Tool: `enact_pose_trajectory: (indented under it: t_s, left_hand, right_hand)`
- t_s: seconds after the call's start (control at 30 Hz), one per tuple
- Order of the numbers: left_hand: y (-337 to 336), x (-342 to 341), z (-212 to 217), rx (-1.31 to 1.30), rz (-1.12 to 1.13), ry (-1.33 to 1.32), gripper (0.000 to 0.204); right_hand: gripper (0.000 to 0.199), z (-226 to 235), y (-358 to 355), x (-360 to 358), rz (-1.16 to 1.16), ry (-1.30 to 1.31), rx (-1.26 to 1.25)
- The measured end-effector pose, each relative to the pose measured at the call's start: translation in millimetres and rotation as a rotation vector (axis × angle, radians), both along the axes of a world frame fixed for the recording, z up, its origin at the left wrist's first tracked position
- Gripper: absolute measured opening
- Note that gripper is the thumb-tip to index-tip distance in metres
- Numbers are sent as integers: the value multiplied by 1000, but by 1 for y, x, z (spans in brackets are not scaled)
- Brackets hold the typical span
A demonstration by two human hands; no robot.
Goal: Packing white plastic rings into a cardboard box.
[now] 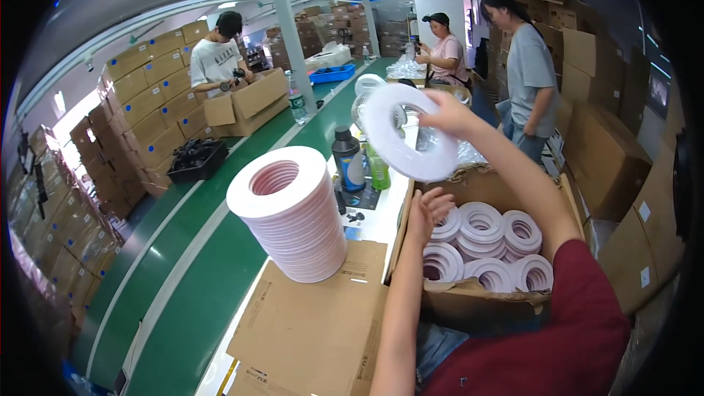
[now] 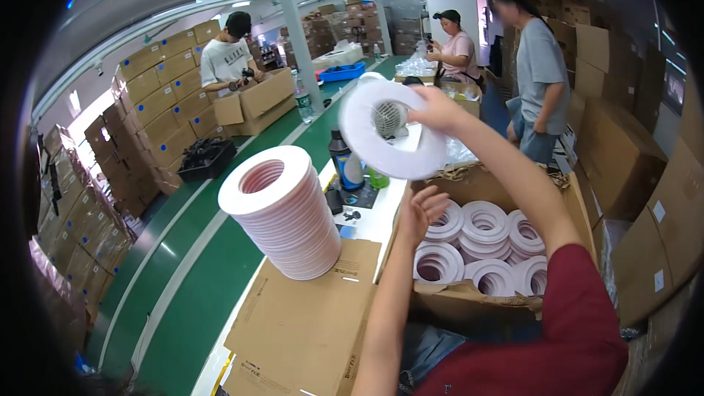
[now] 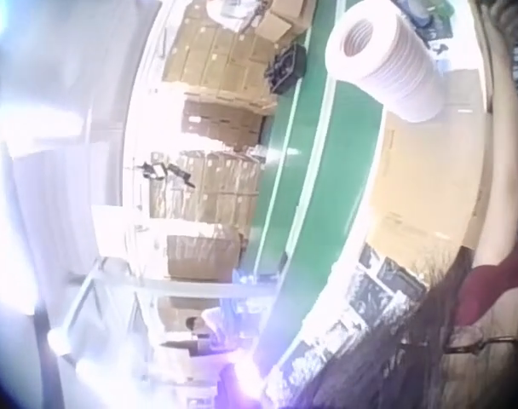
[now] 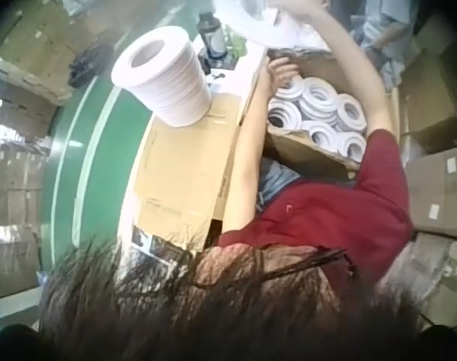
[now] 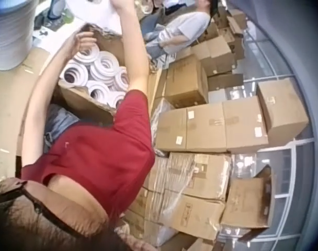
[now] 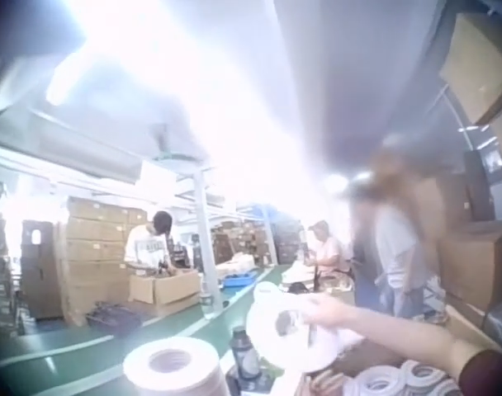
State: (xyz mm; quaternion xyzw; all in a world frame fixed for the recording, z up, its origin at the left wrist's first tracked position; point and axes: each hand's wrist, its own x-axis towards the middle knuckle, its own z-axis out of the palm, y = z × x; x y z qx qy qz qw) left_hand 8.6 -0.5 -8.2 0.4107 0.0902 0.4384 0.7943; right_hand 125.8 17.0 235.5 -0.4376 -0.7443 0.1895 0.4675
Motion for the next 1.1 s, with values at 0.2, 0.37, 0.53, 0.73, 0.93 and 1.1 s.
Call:
enact_pose_trajectory:
  t_s: [0.2, 0.37, 0.53, 0.73, 0.93, 1.1]
  left_hand:
    - [1, 1, 0, 72, -143, 287, 70]
    - [6, 2, -19, 106, -167, 530, 74]
    - [8, -3, -29, 95, -127, 564, 72]
    - [18, 21, -38, 151, -190, 572, 73]
    - [0, -12, -19, 631, 357, 1135, 28]
    - [-2, -7, -27, 929, 483, 1241, 34]
  right_hand:
    - [55, 77, 27, -191, 357, -148, -431]
    - [54, 55, 45, -261, 356, -510, -318]
    - [54, 46, 60, -272, 327, -572, -397]
    - [94, 47, 82, -262, 287, -850, -403]
    - [53, 40, 33, -155, 130, -500, 11]
    - [20, -75, -37, 42, -169, -397, 360]
